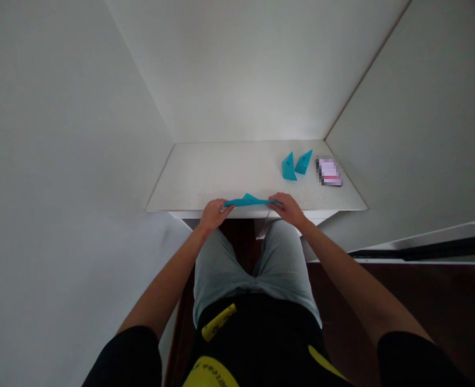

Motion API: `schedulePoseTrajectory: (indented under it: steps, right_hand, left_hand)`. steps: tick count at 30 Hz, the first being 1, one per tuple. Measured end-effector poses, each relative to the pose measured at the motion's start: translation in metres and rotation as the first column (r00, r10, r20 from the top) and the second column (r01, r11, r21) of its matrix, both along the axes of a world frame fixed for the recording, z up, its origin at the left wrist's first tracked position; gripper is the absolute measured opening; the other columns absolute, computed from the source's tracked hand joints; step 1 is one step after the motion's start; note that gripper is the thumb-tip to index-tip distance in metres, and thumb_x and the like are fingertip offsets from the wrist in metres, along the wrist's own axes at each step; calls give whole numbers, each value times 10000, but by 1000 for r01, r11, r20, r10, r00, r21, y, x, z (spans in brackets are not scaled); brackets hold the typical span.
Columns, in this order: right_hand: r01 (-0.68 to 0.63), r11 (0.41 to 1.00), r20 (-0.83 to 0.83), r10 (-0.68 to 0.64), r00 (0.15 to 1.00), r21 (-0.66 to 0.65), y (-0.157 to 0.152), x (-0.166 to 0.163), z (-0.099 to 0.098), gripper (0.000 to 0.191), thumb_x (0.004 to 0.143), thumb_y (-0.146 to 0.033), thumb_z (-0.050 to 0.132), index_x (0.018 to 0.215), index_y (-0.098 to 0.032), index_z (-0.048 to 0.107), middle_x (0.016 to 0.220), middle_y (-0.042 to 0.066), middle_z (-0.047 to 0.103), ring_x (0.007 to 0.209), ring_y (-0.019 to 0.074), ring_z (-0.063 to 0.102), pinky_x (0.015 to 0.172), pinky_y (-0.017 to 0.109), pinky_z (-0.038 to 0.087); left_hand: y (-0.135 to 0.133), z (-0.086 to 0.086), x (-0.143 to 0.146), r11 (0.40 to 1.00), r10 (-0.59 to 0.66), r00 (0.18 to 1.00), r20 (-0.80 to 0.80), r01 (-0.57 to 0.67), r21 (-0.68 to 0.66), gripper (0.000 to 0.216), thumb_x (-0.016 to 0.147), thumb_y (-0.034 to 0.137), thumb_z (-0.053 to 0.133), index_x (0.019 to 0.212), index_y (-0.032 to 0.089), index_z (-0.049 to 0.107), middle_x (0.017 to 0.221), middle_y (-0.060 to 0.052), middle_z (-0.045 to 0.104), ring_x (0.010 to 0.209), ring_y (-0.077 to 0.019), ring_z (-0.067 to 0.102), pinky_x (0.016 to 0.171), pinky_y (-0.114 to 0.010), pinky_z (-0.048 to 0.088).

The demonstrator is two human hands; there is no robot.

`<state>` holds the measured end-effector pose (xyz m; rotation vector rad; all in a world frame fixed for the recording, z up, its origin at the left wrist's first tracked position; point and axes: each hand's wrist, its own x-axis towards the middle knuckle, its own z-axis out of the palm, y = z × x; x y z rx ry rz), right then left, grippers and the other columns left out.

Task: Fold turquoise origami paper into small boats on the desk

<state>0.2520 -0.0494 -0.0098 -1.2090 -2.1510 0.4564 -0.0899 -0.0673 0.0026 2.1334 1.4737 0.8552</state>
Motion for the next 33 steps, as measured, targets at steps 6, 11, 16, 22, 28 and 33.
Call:
schedulePoseTrajectory:
  steps: [6, 11, 16, 22, 28, 33]
  right_hand:
    - [123, 981, -317, -166, 934, -153, 35, -10, 11, 534, 965, -751, 582, 1063, -238, 694, 914, 41, 727, 829, 241, 663, 758, 380, 576]
    - [140, 971, -176, -174, 969, -192, 53, 7, -6, 437, 931, -663, 600, 870, -235, 662, 787, 28, 658, 750, 227, 612, 728, 381, 536]
    - [134, 989, -19, -135, 991, -58, 53, 16, -21, 277, 938, -442, 609, 994, -221, 766, 970, 92, 718, 907, 276, 653, 867, 434, 551]
    - [157, 987, -13, -157, 988, -35, 55, 14, -26, 402, 923, -369, 665, 1289, -216, 728, 1108, 113, 722, 982, 304, 645, 964, 492, 545]
    - [183, 983, -104, -184, 977, -17, 50, 13, -26, 653, 912, -385, 708, 1527, -222, 562, 1246, 150, 651, 1096, 332, 610, 979, 525, 559]
    - [221, 975, -110, -220, 969, -1, 50, 11, -29, 639, 944, -418, 694, 1546, -254, 554, 1363, 163, 534, 1202, 345, 579, 1025, 540, 563]
  left_hand:
    - [43, 19, 9, 988, 27, 909, 417, 38, -148, 455, 920, 612, 666, 1025, 179, 759, 906, -39, 785, 791, -193, 703, 757, -318, 590]
    - [60, 7, 7, 990, 9, 969, 246, 26, -139, 270, 914, 451, 681, 990, 205, 762, 958, -32, 784, 898, -201, 714, 900, -349, 574]
    - [55, -8, 6, 994, 95, 989, -109, -100, -40, 185, 885, 338, 759, 1030, 226, 783, 1070, -62, 775, 1063, -261, 708, 1033, -423, 513]
    - [46, -8, 11, 989, 128, 986, -104, -120, 84, 550, 924, 319, 751, 1451, 239, 613, 1349, -102, 692, 1132, -265, 683, 1065, -443, 504]
    - [26, -6, 4, 974, -100, 955, -280, 151, 168, 439, 962, 446, 736, 1372, 297, 688, 1499, -75, 661, 1460, -320, 518, 1228, -507, 376]
    - [16, -6, -2, 969, -185, 929, -321, 226, 96, 480, 989, 499, 708, 1428, 306, 690, 1515, -65, 675, 1479, -305, 540, 1230, -491, 379]
